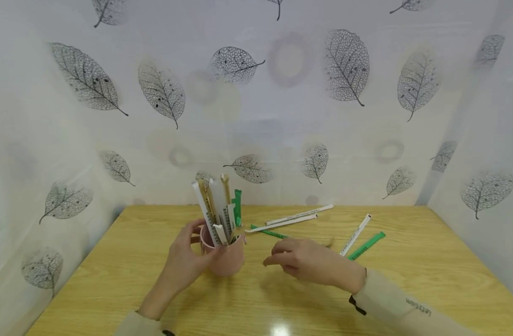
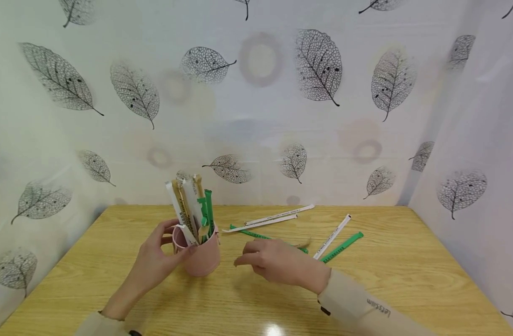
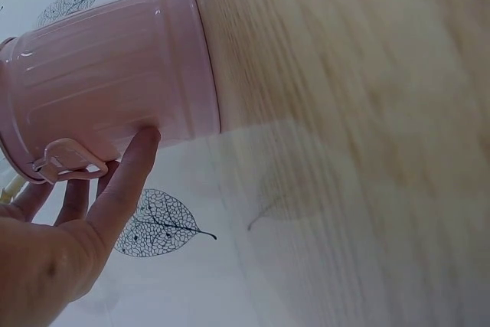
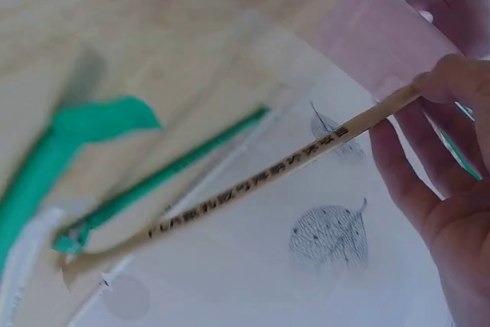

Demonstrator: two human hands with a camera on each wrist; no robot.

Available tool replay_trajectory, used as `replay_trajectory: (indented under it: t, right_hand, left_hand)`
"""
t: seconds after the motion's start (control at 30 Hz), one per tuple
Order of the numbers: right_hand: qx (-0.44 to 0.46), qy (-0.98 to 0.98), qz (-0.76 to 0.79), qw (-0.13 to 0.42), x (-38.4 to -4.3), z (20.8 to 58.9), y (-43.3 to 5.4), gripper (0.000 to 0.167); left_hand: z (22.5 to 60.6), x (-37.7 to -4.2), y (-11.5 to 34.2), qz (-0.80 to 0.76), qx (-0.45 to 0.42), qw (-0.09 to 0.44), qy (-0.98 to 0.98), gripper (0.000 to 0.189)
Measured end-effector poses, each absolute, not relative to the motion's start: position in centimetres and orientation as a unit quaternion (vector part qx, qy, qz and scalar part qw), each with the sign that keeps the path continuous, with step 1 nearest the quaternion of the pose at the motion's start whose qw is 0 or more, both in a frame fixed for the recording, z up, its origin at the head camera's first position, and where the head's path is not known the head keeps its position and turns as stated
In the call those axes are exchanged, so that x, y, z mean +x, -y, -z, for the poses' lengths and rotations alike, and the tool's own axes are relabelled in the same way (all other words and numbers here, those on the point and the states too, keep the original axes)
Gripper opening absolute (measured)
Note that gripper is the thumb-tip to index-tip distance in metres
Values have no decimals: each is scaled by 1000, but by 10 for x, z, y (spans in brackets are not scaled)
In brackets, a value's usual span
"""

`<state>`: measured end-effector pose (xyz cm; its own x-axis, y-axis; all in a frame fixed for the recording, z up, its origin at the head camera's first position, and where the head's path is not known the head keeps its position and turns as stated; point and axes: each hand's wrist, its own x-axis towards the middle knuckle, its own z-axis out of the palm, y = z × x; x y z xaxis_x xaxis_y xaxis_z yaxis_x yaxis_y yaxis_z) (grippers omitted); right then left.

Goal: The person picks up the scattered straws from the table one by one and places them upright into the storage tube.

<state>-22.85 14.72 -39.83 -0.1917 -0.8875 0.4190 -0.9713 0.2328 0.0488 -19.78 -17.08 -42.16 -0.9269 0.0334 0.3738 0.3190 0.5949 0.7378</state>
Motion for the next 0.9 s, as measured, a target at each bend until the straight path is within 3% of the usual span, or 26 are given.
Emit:
replay_trajectory:
  t: [0.33, 0.6, 0.9]
  right_hand:
    - [568, 679, -388, 258, -241, 352, -141, 38]
    - [544, 572, -571, 224, -239, 318, -132, 30]
    - [531, 510, -641, 215, -236, 297, -109, 40]
  left_hand:
    - [423, -201, 172, 436, -105, 176, 877, 76]
    - [422, -201, 171, 433, -110, 179, 876, 75]
    - [422, -198, 170, 438, -108, 179, 874, 72]
